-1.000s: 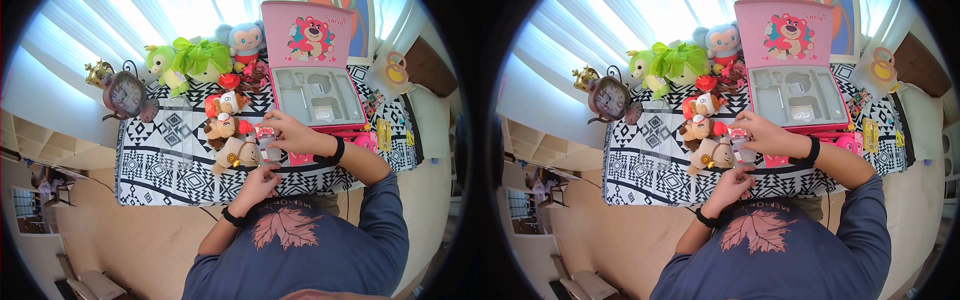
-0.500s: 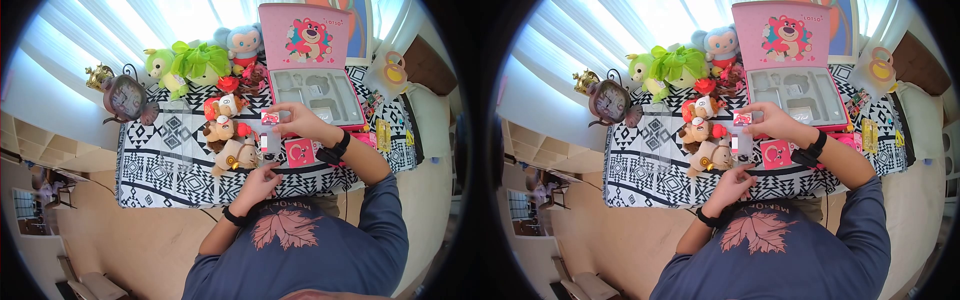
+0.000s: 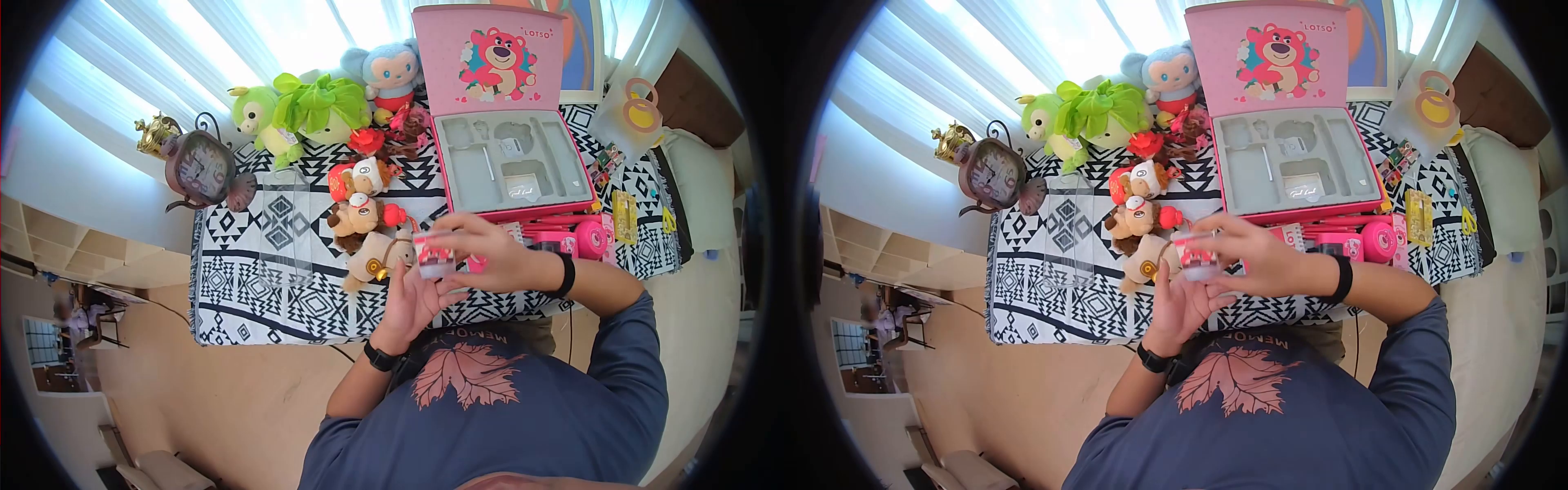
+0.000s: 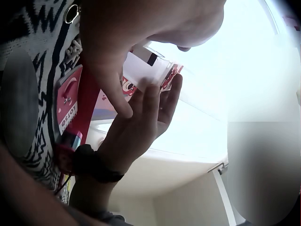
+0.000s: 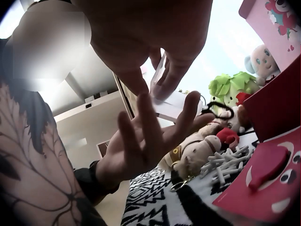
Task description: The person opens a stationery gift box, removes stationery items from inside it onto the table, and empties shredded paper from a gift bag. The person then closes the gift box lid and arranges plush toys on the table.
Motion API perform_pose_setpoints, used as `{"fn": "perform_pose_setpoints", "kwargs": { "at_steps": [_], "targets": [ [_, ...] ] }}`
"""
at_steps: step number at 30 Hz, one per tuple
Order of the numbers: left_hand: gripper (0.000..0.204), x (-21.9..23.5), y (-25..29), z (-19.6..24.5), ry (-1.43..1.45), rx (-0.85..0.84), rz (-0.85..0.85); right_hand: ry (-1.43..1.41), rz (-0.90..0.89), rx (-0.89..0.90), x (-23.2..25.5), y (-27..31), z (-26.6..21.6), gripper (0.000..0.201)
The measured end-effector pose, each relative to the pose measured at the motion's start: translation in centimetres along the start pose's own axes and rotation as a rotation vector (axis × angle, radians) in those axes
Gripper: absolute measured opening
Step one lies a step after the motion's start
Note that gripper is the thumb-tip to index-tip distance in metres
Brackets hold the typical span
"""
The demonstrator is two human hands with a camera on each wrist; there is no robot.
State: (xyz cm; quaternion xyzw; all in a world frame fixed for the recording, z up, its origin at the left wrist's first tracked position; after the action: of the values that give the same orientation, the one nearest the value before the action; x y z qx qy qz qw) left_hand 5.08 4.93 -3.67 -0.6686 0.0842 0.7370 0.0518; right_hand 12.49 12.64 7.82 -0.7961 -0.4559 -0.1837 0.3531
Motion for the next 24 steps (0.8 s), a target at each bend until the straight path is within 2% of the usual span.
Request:
{"fn": "perform_pose_setpoints", "kwargs": {
  "at_steps": [1,2,4,5,9,13,14,16,18,20,21,22,24],
  "targets": [
    [0.066,0.3,-0.1,0.4,0.025,-0.053,-0.007,0.162,-0.004,0.048,-0.3,0.3,-0.5,0.064],
    [0.066,0.5,-0.3,0.3,0.024,-0.048,-0.011,0.168,-0.001,0.047,-0.1,0.4,-0.6,0.064],
    [0.058,1.7,-0.6,0.5,-0.314,-0.058,0.113,0.591,-0.009,0.154,-0.1,0.6,-2.2,0.064],
    [0.05,1.2,-0.8,0.4,-0.372,-0.072,0.112,0.585,-0.028,0.122,-0.5,0.8,-1.3,0.065],
    [0.043,3.8,-1.2,-0.4,-0.411,-0.063,0.209,0.489,-0.079,0.031,-1.0,1.7,1.1,0.062],
    [0.047,4.0,-0.8,-0.4,-0.483,-0.104,0.201,0.39,-0.192,-0.016,-1.4,1.9,2.6,0.063],
    [0.048,4.4,-0.7,-0.6,-0.502,-0.071,0.146,0.377,-0.238,-0.03,-1.4,1.7,3.1,0.066],
    [0.048,4.5,-0.7,-0.7,-0.52,-0.036,0.091,0.367,-0.227,-0.029,-0.6,0.3,4.0,0.066],
    [0.043,4.9,-0.9,-1.4,-0.723,0.089,0.149,0.359,-0.213,-0.03,-0.1,-1.5,5.0,0.066],
    [0.038,5.1,-1.1,-1.6,-0.752,0.1,0.149,0.458,-0.064,0.039,1.5,-3.6,5.0,0.061],
    [0.033,5.3,-1.2,-1.7,-0.78,0.108,0.153,0.406,-0.117,-0.012,1.8,-4.2,5.5,0.054],
    [0.033,5.2,-1.3,-1.7,-0.785,0.11,0.147,0.412,-0.112,-0.011,2.7,-4.7,5.9,0.054],
    [0.031,5.4,-1.3,-1.4,-0.687,0.1,0.176,0.475,-0.096,-0.125,5.2,-5.6,8.3,0.052]
  ]
}}
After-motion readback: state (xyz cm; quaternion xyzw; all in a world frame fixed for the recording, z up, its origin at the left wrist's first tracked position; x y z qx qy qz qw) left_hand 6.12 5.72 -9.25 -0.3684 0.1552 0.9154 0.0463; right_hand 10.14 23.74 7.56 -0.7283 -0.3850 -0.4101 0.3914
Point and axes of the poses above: each hand's wrist, its own y-axis away from the middle knuckle, its own x-axis out of the back of the hand, z = x × y, the point moved 9 cm from there along -y, towards the middle knuckle, and after that the axes turned 15 degrees about y, right-handed, at the moved point
